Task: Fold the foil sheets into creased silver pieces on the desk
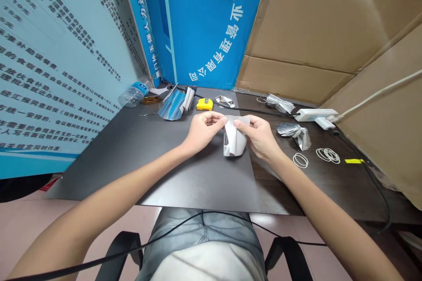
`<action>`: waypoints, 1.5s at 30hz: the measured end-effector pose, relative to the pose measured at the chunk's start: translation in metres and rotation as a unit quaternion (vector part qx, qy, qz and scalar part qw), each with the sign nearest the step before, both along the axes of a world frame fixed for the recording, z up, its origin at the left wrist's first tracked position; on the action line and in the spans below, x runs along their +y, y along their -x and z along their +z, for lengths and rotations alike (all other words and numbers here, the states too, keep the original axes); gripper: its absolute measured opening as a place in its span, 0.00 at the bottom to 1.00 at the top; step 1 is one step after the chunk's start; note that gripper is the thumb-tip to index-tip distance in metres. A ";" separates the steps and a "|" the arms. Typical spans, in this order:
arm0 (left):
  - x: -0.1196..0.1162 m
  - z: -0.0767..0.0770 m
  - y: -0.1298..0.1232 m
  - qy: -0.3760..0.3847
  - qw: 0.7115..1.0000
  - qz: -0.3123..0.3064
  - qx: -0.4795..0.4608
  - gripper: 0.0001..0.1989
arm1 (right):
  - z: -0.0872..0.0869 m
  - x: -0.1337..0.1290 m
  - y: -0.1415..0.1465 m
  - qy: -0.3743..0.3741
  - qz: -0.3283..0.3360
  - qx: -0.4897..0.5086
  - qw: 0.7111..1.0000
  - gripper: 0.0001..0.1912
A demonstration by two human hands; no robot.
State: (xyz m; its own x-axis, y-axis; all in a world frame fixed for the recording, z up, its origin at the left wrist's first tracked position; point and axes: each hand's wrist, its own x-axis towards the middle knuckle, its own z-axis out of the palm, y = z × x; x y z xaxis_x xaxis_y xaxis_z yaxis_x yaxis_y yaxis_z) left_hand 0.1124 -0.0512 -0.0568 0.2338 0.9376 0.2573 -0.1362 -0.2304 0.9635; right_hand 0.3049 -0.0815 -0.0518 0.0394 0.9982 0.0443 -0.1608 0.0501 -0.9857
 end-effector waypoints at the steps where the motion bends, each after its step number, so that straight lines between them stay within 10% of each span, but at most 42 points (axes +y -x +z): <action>1: 0.002 0.000 0.001 0.004 1.000 -0.007 0.006 0.15 | -0.001 0.001 -0.001 0.003 -0.001 -0.010 1.000 0.22; 11: 0.024 -0.005 0.021 -0.075 0.944 -0.079 0.312 0.08 | -0.016 0.017 -0.023 0.028 0.055 -0.287 0.956 0.21; 20: 0.044 -0.016 0.038 -0.476 0.744 -0.146 0.446 0.21 | -0.008 0.012 -0.022 -0.055 0.062 -0.494 0.866 0.12; 32: 0.040 -0.013 0.034 -0.434 0.745 -0.178 0.475 0.20 | -0.018 0.018 -0.028 -0.204 0.038 -0.480 0.853 0.11; 45: 0.040 -0.011 0.034 -0.440 0.723 -0.177 0.502 0.21 | -0.017 0.000 -0.035 -0.290 0.226 -0.496 0.787 0.12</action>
